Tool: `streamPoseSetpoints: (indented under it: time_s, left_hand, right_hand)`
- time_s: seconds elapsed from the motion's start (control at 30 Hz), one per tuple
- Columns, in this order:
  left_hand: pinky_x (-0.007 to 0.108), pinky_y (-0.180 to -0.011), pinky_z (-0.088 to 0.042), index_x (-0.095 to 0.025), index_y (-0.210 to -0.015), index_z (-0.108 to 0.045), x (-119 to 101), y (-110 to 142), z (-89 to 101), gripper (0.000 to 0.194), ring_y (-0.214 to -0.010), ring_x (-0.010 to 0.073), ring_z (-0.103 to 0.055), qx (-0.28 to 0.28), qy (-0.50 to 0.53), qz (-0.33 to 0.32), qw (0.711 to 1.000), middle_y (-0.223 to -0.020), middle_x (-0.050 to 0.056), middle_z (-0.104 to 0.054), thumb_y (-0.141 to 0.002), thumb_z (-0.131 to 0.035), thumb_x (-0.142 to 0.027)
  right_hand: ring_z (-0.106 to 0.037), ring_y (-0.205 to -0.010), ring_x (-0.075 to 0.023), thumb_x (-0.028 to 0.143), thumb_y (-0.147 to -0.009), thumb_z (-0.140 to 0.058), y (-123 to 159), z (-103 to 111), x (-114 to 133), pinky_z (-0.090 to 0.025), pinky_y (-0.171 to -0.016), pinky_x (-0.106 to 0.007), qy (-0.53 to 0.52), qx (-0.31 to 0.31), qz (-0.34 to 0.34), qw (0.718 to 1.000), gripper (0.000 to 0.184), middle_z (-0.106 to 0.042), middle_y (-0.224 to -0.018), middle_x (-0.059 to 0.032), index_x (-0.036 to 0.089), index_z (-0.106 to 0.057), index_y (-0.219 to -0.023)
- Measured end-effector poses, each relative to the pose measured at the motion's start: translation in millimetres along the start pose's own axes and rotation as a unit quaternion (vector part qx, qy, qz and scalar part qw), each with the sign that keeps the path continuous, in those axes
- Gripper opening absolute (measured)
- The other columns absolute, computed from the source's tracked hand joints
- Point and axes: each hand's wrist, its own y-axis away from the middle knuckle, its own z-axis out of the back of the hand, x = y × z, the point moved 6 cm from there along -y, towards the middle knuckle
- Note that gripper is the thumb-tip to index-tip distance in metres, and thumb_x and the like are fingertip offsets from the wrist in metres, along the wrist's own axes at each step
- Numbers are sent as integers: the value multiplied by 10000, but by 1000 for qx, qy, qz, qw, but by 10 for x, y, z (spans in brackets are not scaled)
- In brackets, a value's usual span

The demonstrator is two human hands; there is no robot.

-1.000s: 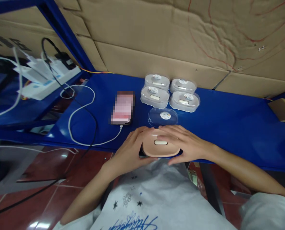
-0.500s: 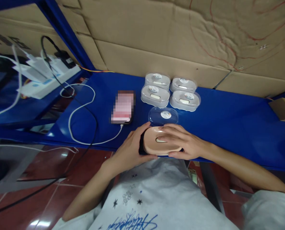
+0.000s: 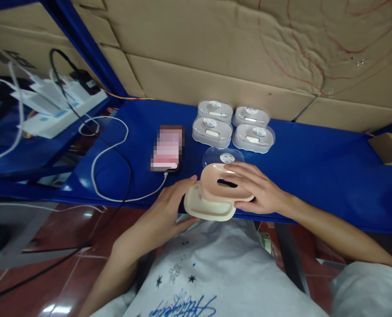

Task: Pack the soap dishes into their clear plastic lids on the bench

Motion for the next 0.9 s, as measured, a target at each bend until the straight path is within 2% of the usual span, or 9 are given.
streamPoseSetpoints:
  time_s: [0.17, 0.27, 0.37, 0.5, 0.57, 0.63, 0.73, 0.83, 0.9]
  left_hand:
    - [567, -1141, -547, -383, -1503, -537, -40, 187, 73, 552, -1440, 344, -544, 57, -34, -21, 998, -1604, 108, -467, -988, -717, -293]
    - [525, -1132, -555, -344, -1327, -658, -114, 289, 72, 315, -1448, 314, -517, 71, -34, -46, 996, -1553, 88, -511, -1018, -680, -286]
    - [458, -1123, -553, -300, -1142, -693, -202, 357, 48, 112, -1473, 278, -472, 96, -21, -72, 993, -1435, 63, -603, -1044, -645, -275]
    - [452, -1093, -554, -284, -1099, -679, -266, 371, 61, 67, -1455, 276, -482, 101, -29, -87, 991, -1371, 60, -644, -1040, -651, -268]
    - [449, -1080, -557, -279, -1087, -673, -297, 365, 68, 57, -1437, 279, -503, 111, -29, -93, 989, -1341, 58, -660, -1031, -668, -275]
    - [438, -1074, -558, -272, -1069, -669, -336, 363, 75, 49, -1420, 277, -524, 122, -24, -100, 987, -1317, 55, -673, -1024, -680, -287]
    - [427, -1074, -557, -268, -1051, -668, -380, 362, 94, 43, -1397, 270, -550, 124, -19, -110, 986, -1294, 53, -686, -1023, -681, -298]
    - [431, -1068, -561, -268, -1056, -671, -382, 353, 112, 38, -1385, 272, -562, 113, -20, -109, 987, -1279, 55, -693, -1028, -671, -294]
    - [439, -1064, -565, -269, -1062, -675, -375, 342, 115, 47, -1378, 276, -568, 110, -20, -105, 988, -1273, 55, -698, -1027, -672, -301]
  right_hand:
    - [-484, -1518, -336, 509, -997, -697, -8, 7, -36, -426, -1236, -579, 0, 19, -28, 999, 670, -571, -1582, -172, 221, -494, -1567]
    - [-488, -1512, -323, 533, -1005, -680, -13, -49, 7, -427, -1241, -554, -25, 42, -12, 999, 684, -584, -1569, -170, 198, -488, -1569]
    - [-443, -1543, -324, 554, -1015, -659, -23, -111, 42, -413, -1248, -555, -24, 53, -12, 998, 697, -554, -1600, -172, 191, -474, -1582]
    - [-311, -1620, -343, 588, -1033, -614, -49, -188, 9, -327, -1279, -613, 3, 89, -68, 994, 719, -445, -1696, -143, 238, -420, -1630]
    - [-240, -1650, -344, 673, -1033, -544, -61, -214, 3, -270, -1298, -628, -16, 114, -63, 991, 785, -373, -1739, -132, 254, -353, -1669]
    - [-213, -1661, -330, 735, -1044, -426, -72, -192, -17, -237, -1310, -620, -48, 113, -45, 991, 812, -322, -1763, -133, 260, -302, -1691]
    - [-256, -1652, -302, 620, -1118, -312, -65, -75, -172, -228, -1312, -604, -32, 71, -88, 993, 669, -349, -1753, -125, 277, -301, -1692]
    - [-392, -1587, -314, 463, -1143, -377, -3, 39, -350, -275, -1280, -619, 52, 63, -155, 985, 529, -493, -1669, -120, 287, -401, -1641]
    - [-516, -1486, -335, 457, -1119, -472, 43, 105, -412, -342, -1233, -614, 103, 62, -160, 980, 489, -599, -1562, -143, 268, -505, -1569]
